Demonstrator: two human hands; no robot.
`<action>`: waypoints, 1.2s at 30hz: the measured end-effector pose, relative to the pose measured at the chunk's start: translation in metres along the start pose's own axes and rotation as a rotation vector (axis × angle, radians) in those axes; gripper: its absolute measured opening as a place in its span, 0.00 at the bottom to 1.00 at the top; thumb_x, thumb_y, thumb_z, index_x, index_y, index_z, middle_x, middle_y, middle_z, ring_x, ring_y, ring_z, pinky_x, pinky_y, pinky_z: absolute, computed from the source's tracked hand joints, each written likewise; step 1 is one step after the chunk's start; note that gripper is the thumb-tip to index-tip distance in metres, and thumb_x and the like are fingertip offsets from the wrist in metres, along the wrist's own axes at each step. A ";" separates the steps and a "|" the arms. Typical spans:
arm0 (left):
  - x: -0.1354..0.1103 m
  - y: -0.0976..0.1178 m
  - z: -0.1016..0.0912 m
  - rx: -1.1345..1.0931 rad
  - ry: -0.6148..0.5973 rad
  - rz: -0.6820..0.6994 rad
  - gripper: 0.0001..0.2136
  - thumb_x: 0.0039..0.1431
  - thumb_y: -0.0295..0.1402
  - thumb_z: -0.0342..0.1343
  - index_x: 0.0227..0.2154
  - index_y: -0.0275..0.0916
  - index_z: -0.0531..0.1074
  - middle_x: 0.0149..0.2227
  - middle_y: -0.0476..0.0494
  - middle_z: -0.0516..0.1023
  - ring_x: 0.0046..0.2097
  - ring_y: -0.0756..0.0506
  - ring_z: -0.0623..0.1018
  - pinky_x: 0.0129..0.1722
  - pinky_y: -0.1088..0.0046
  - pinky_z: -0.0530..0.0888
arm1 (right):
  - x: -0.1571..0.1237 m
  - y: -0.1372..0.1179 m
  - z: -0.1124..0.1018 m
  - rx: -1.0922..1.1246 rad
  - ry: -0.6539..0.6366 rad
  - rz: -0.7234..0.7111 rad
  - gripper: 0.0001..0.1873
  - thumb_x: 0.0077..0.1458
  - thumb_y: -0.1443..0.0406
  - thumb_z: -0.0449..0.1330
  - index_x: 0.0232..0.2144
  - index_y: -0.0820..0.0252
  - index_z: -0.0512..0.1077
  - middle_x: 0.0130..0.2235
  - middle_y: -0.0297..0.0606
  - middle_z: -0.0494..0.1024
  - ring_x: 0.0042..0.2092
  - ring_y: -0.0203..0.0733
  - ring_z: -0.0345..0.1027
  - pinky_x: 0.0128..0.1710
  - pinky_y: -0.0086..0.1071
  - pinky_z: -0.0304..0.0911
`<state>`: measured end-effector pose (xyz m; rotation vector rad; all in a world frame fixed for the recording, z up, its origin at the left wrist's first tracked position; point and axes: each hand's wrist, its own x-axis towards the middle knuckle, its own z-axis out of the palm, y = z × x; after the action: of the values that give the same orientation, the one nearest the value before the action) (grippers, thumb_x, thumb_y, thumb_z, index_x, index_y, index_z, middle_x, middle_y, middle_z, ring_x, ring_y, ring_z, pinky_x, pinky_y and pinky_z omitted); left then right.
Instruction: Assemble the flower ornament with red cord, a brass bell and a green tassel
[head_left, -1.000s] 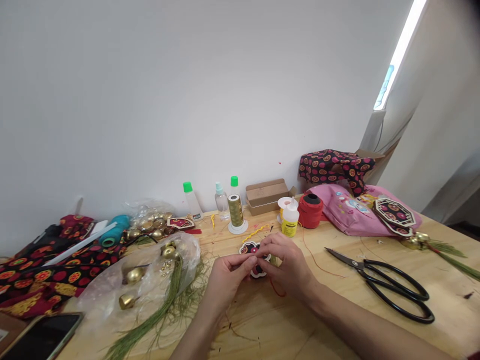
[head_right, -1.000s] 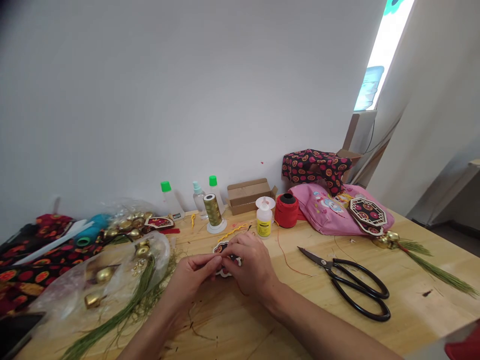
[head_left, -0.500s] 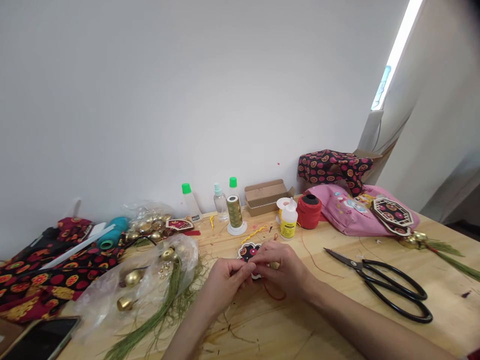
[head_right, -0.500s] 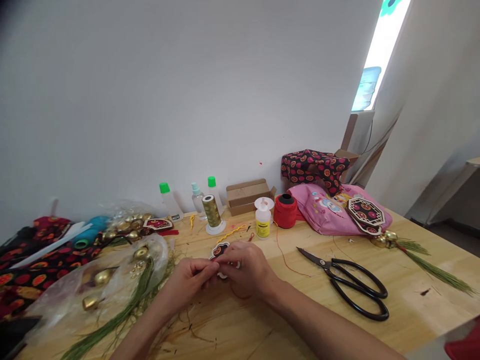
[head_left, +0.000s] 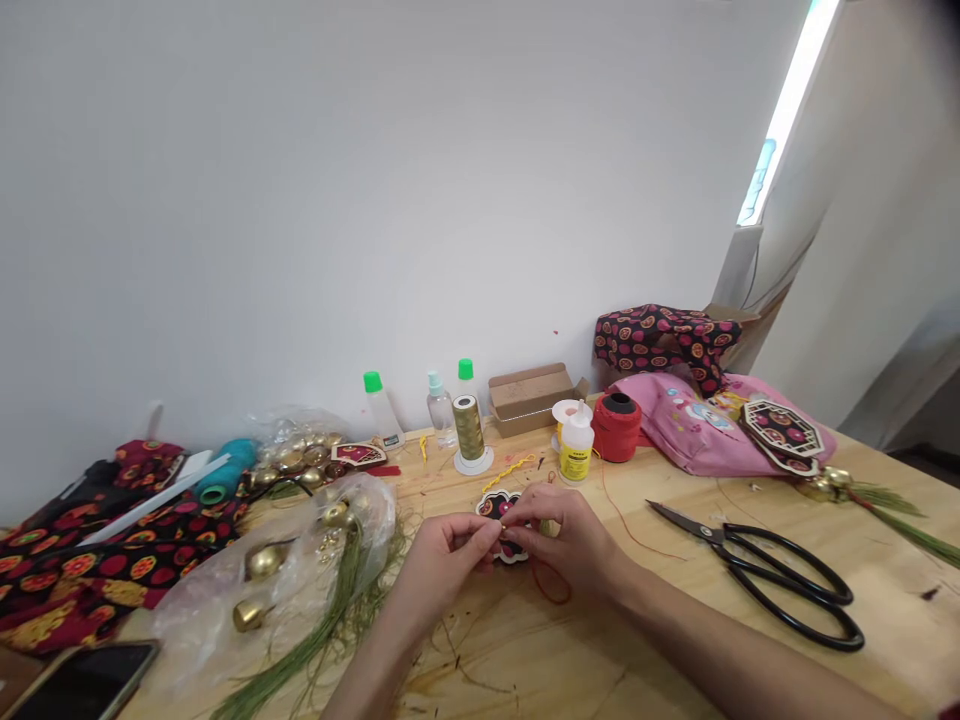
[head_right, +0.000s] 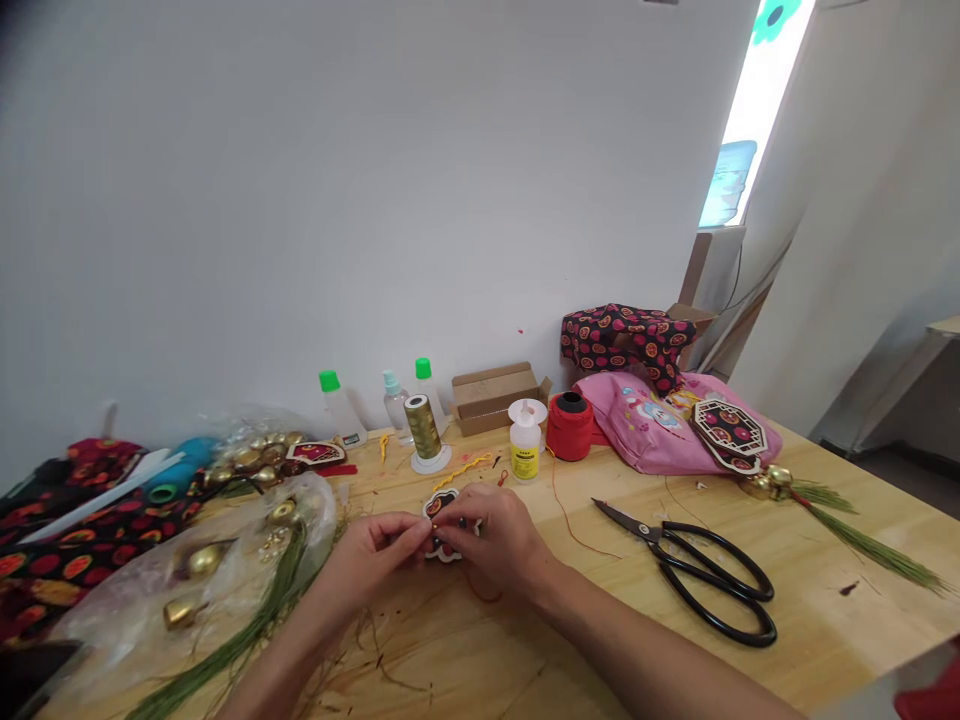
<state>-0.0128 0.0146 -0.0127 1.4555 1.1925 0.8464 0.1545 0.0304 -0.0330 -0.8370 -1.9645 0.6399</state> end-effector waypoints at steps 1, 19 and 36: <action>0.000 -0.001 0.000 0.023 0.002 0.007 0.13 0.47 0.41 0.54 0.23 0.34 0.75 0.21 0.49 0.73 0.25 0.51 0.67 0.26 0.78 0.64 | 0.000 0.000 0.000 -0.009 -0.004 0.002 0.05 0.48 0.68 0.59 0.29 0.60 0.75 0.26 0.37 0.74 0.29 0.36 0.65 0.29 0.28 0.60; -0.037 0.062 -0.011 0.578 0.001 0.264 0.10 0.53 0.32 0.46 0.21 0.38 0.68 0.22 0.52 0.69 0.26 0.51 0.66 0.26 0.79 0.62 | 0.011 -0.033 -0.025 0.217 -0.047 -0.057 0.11 0.53 0.63 0.54 0.35 0.60 0.74 0.35 0.40 0.75 0.38 0.39 0.67 0.39 0.33 0.61; -0.092 0.128 -0.005 0.890 0.079 0.444 0.09 0.53 0.31 0.46 0.21 0.38 0.68 0.22 0.52 0.69 0.26 0.51 0.67 0.25 0.77 0.60 | 0.002 -0.107 -0.038 -0.170 0.048 -0.427 0.08 0.53 0.65 0.55 0.30 0.60 0.74 0.26 0.36 0.76 0.29 0.37 0.64 0.32 0.31 0.57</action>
<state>-0.0108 -0.0698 0.1204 2.4934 1.4086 0.6797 0.1541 -0.0323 0.0620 -0.4983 -2.0862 0.2034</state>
